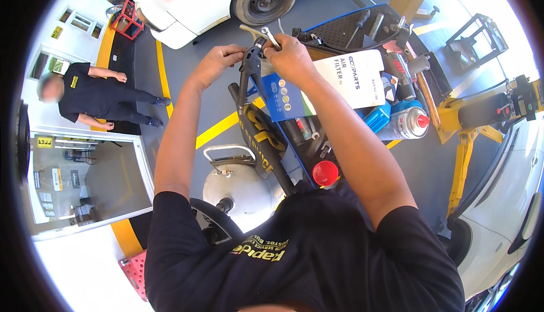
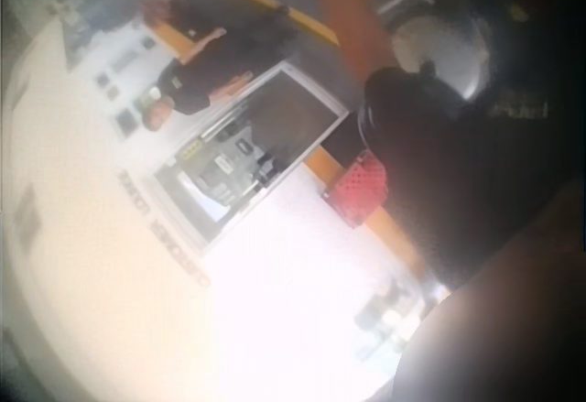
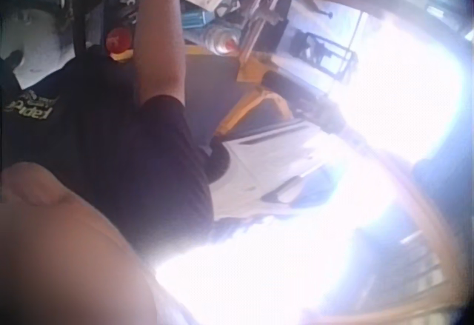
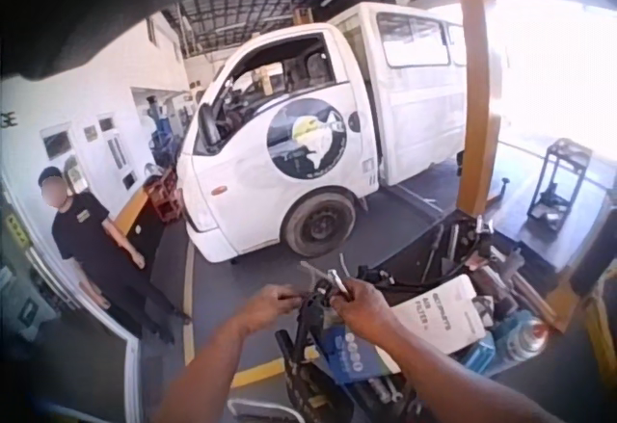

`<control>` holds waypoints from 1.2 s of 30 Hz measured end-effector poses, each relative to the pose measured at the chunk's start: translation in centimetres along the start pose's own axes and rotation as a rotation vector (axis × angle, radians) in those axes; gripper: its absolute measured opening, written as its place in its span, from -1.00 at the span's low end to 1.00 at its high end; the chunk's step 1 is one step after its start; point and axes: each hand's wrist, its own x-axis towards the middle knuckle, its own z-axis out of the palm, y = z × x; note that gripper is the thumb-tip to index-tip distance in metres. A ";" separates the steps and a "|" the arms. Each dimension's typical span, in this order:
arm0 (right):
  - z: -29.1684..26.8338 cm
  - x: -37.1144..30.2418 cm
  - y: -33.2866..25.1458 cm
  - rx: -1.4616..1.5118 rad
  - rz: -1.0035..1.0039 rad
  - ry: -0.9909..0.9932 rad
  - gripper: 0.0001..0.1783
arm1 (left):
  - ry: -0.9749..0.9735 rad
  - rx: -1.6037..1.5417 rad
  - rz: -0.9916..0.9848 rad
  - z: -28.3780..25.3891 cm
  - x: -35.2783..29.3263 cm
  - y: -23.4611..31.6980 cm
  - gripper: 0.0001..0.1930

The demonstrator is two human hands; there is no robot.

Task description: The person retrieves tools and an air filter from a toolbox, then pours fluid into the engine of a white car with its hood open. The person handles a spray can, a blue fluid bottle, and a cloth while working in a garage.

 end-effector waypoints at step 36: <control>3.0 2.3 1.7 0.091 -0.059 0.071 -0.77 | 0.228 -0.168 0.247 2.7 0.7 -2.6 -0.85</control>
